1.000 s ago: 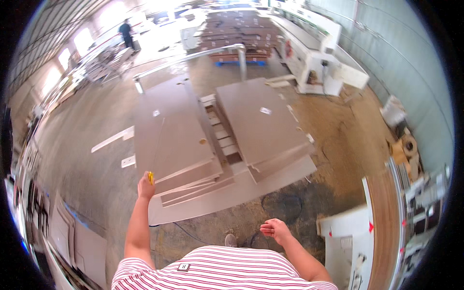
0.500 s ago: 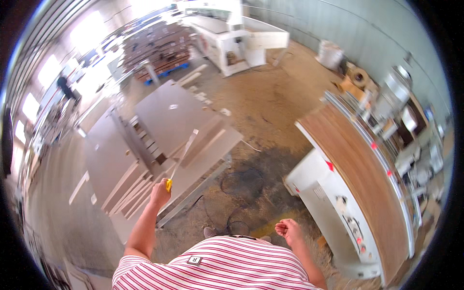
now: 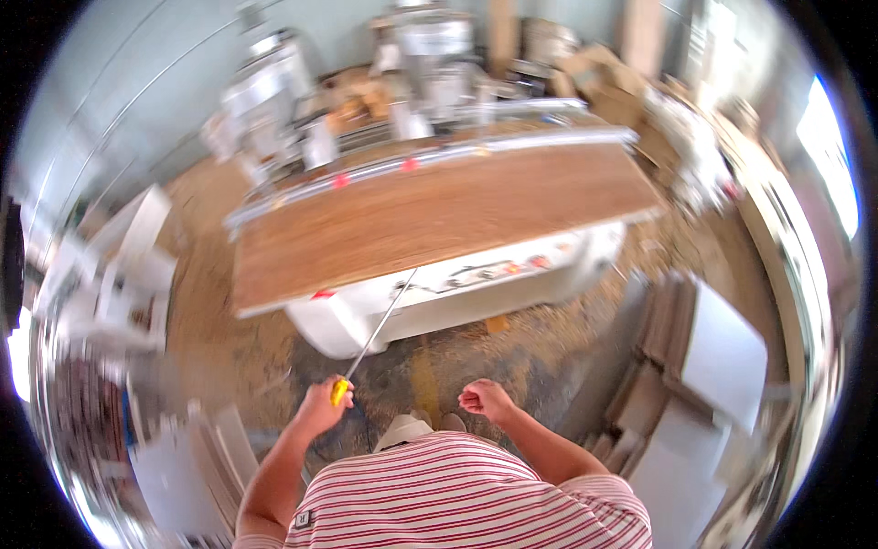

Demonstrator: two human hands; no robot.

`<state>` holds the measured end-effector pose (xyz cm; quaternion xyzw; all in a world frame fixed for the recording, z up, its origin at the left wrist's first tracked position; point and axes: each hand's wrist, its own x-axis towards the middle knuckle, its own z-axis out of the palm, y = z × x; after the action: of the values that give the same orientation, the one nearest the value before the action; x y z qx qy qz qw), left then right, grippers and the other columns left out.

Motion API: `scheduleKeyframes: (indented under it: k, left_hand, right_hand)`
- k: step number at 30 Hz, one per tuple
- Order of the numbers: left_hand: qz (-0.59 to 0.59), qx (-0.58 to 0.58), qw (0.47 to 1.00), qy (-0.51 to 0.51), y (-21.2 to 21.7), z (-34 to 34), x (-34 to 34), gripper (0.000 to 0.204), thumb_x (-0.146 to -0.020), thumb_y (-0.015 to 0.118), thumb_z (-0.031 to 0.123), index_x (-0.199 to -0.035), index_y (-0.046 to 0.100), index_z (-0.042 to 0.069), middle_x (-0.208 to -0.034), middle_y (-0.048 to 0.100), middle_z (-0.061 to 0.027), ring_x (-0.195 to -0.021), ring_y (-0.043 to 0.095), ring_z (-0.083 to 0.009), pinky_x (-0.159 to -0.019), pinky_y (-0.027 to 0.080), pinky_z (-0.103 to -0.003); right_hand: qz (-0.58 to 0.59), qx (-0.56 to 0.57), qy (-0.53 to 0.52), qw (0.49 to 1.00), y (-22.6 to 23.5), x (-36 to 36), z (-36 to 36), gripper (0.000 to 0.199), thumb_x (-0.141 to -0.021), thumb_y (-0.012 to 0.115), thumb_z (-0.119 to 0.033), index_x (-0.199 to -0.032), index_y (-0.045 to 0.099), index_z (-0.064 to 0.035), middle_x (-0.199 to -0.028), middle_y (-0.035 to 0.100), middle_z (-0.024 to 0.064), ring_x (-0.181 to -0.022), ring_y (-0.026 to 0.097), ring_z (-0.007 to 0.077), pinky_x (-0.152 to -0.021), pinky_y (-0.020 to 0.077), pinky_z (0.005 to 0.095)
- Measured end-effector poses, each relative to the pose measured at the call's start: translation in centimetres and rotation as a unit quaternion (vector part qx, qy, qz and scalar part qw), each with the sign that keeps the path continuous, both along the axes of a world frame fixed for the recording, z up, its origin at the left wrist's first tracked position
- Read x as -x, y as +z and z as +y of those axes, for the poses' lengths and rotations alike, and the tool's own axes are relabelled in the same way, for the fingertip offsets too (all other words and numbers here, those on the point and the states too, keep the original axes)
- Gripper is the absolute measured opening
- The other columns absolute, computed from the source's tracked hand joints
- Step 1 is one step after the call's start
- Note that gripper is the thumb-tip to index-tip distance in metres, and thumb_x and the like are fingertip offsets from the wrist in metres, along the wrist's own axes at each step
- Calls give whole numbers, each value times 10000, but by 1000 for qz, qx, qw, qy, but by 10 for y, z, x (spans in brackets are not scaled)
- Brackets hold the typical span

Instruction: The person repeatedly picks up large rectangular wood panels from a CNC machine table and stacks them on a nearby workbench. The person uses both hands to lift and place each panel, repeating this action throughout the clip.

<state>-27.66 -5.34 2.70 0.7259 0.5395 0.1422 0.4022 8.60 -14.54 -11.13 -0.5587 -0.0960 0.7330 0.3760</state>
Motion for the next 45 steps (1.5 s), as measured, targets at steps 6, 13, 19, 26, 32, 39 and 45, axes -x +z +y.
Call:
scheduleKeyframes:
  k: [6,13,19,26,32,39,45]
  left_hand:
    - [-48,130,946,-295,13,29,-133,175,-867,640,131,-999,602,24,-742,692,-107,-715,695,-200,-687,534,-324]
    - [103,246,784,-560,19,34,-255,241,-868,684,202,-1015,633,18,-835,678,-110,-738,599,-136,-716,499,-294]
    - [185,230,675,-676,37,-19,-323,233,-881,669,214,-1018,636,28,-851,679,-123,-735,614,-161,-712,495,-297]
    - [171,262,695,-647,15,-96,-421,168,-906,614,96,-1047,595,7,-786,647,-65,-764,634,-105,-688,514,-255]
    - [137,343,751,-547,5,-137,-481,180,-923,616,106,-1076,575,21,-864,647,-62,-726,607,-107,-671,512,-238]
    - [104,283,833,-463,19,-118,-519,144,-923,613,117,-1036,586,31,-748,631,-40,-606,537,-67,-544,425,-207]
    - [105,226,837,-487,40,-83,-547,140,-941,582,125,-1046,581,31,-758,635,-40,-583,500,-54,-529,405,-197]
  right_hand:
    - [-36,24,-98,994,-32,-6,-43,181,-904,599,-207,-952,618,-33,-795,681,93,-666,662,185,-575,525,279]
    - [-101,30,-385,917,-34,-24,-104,257,-914,615,-307,-971,618,-56,-849,690,79,-716,675,171,-630,552,286]
    - [-220,249,-566,754,-118,-35,-280,273,-873,671,-330,-864,648,-58,-737,662,72,-614,640,152,-530,520,315]
    - [-420,522,-577,466,-131,-76,-492,567,-757,767,-351,-1142,554,6,-1131,613,207,-1076,580,338,-933,461,423]
    - [-558,480,-523,430,-111,-154,-508,619,-775,756,-275,-1238,452,1,-1198,521,183,-1165,483,360,-998,397,439]
    - [-509,238,-639,525,-124,-278,-423,315,-813,719,-248,-992,583,-28,-868,635,120,-835,634,245,-770,505,371]
    - [-417,155,-612,654,-122,-409,-331,358,-828,699,-337,-1008,625,-35,-936,683,153,-902,652,256,-800,508,376]
